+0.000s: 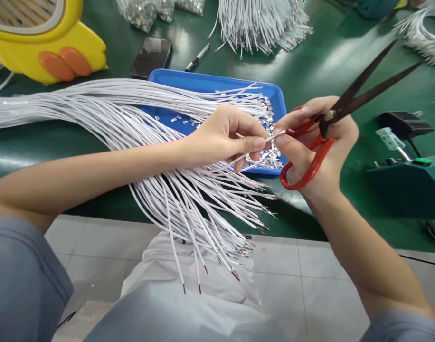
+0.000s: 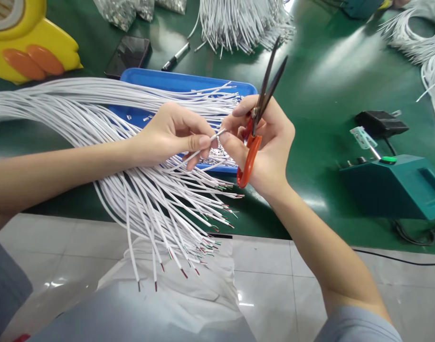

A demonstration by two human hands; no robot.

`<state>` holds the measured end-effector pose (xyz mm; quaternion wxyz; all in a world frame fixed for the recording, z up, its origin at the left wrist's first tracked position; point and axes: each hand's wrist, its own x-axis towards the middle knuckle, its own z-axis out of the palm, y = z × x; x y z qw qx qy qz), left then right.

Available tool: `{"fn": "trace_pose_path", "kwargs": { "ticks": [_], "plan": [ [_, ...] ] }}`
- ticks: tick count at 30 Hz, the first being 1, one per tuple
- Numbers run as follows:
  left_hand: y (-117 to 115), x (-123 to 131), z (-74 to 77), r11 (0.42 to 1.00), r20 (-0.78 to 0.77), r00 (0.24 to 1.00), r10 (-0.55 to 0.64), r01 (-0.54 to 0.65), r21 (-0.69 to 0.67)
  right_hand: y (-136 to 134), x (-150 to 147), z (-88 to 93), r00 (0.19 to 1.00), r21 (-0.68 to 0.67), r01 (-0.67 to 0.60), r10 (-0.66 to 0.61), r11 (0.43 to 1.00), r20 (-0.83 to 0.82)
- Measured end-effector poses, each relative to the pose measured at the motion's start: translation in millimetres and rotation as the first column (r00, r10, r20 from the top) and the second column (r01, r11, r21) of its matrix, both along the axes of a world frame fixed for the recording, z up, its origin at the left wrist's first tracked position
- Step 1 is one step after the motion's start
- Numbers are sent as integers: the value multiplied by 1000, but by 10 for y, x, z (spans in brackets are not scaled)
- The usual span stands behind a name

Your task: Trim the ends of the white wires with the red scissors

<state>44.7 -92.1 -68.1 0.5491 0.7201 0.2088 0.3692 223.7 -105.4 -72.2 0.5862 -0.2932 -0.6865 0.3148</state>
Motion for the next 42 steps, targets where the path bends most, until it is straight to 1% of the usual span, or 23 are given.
{"fn": "trace_pose_path", "kwargs": {
  "ticks": [5,11,15,17,20,22,26,30,33,36,38,42],
  "plan": [
    [-17,12,16,996,10,996,84,-84,23,-27,-10,16,1000,-60,11,-11,998,10],
    [-48,39,31,973,46,976,212,-216,79,-39,20,82,997,-85,21,-15,996,70],
    [-45,42,15,955,27,964,264,-266,132,-26,47,113,996,-87,-27,34,996,84],
    [-33,40,4,957,23,966,258,-259,130,-14,55,106,998,-88,-39,44,995,45],
    [-15,37,-5,977,40,981,192,-195,91,3,59,83,1000,-91,-2,0,996,-13],
    [-9,34,-5,989,30,990,136,-138,62,7,58,70,1000,-90,9,-9,996,1],
    [-3,23,-5,997,-20,999,50,-49,54,-13,52,64,996,-81,-59,64,995,58],
    [8,14,-18,999,-29,1000,0,2,54,-19,33,52,995,-84,-61,67,995,79],
    [11,18,-31,999,-19,1000,2,-1,38,0,18,35,997,-55,-53,56,997,54],
    [2,27,-36,999,-7,1000,30,-29,23,12,9,26,998,-58,-22,25,998,55],
    [-4,32,-34,997,18,997,71,-72,11,12,7,23,998,-68,14,-10,998,65],
    [9,36,-41,981,73,978,194,-194,-7,66,32,1,996,-71,62,-57,996,70]
  ]
}}
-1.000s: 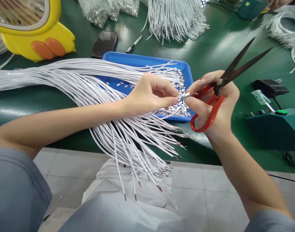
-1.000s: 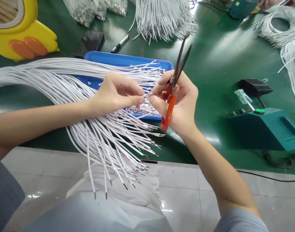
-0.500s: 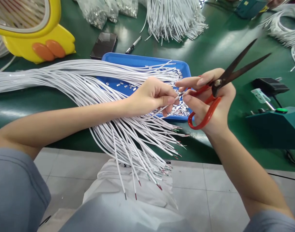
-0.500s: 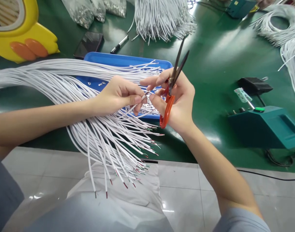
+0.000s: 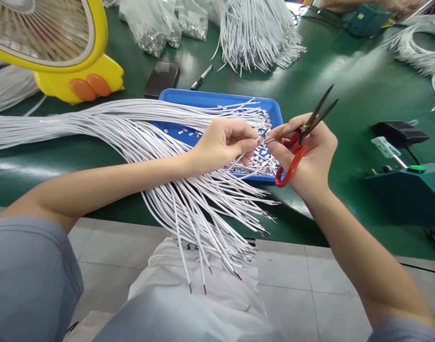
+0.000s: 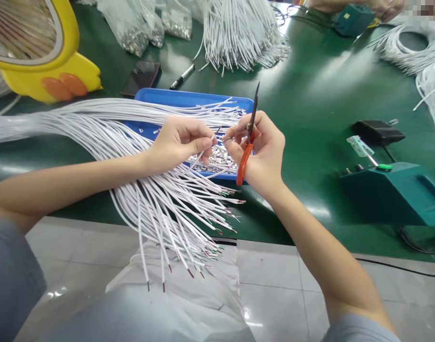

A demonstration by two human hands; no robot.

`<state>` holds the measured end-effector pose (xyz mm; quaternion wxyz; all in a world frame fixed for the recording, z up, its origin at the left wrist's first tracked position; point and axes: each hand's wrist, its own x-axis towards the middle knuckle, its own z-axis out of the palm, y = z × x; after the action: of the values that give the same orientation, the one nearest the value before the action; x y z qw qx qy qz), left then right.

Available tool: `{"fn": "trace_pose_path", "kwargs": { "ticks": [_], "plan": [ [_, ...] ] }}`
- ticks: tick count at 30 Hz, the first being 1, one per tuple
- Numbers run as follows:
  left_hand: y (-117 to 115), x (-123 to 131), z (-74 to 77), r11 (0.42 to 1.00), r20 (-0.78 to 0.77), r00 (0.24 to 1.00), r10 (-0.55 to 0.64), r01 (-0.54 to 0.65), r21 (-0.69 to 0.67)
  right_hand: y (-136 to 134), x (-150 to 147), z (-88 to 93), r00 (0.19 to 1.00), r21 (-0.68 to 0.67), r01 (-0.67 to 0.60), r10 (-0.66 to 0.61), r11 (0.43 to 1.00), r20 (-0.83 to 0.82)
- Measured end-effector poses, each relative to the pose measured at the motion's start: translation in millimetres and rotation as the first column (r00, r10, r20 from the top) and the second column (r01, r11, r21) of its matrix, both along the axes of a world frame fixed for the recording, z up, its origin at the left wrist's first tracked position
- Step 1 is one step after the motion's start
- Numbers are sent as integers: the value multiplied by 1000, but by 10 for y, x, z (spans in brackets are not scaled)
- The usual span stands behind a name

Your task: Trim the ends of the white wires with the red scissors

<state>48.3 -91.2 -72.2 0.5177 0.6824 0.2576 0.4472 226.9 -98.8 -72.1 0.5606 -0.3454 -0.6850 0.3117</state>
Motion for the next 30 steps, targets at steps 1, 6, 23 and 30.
{"fn": "trace_pose_path", "kwargs": {
  "ticks": [1,6,23,30],
  "plan": [
    [7,1,-5,1000,7,1000,17,-17,-1,37,19,-14,1000,-1,16,-16,1000,2],
    [-69,14,39,991,29,995,101,-103,90,332,192,-117,982,-37,174,-171,984,74],
    [-716,-27,249,111,-381,916,123,369,923,629,509,-255,717,-14,576,-498,817,488],
    [-708,-42,327,131,-462,878,126,447,885,643,544,-309,699,-18,613,-532,790,477]
  ]
}}
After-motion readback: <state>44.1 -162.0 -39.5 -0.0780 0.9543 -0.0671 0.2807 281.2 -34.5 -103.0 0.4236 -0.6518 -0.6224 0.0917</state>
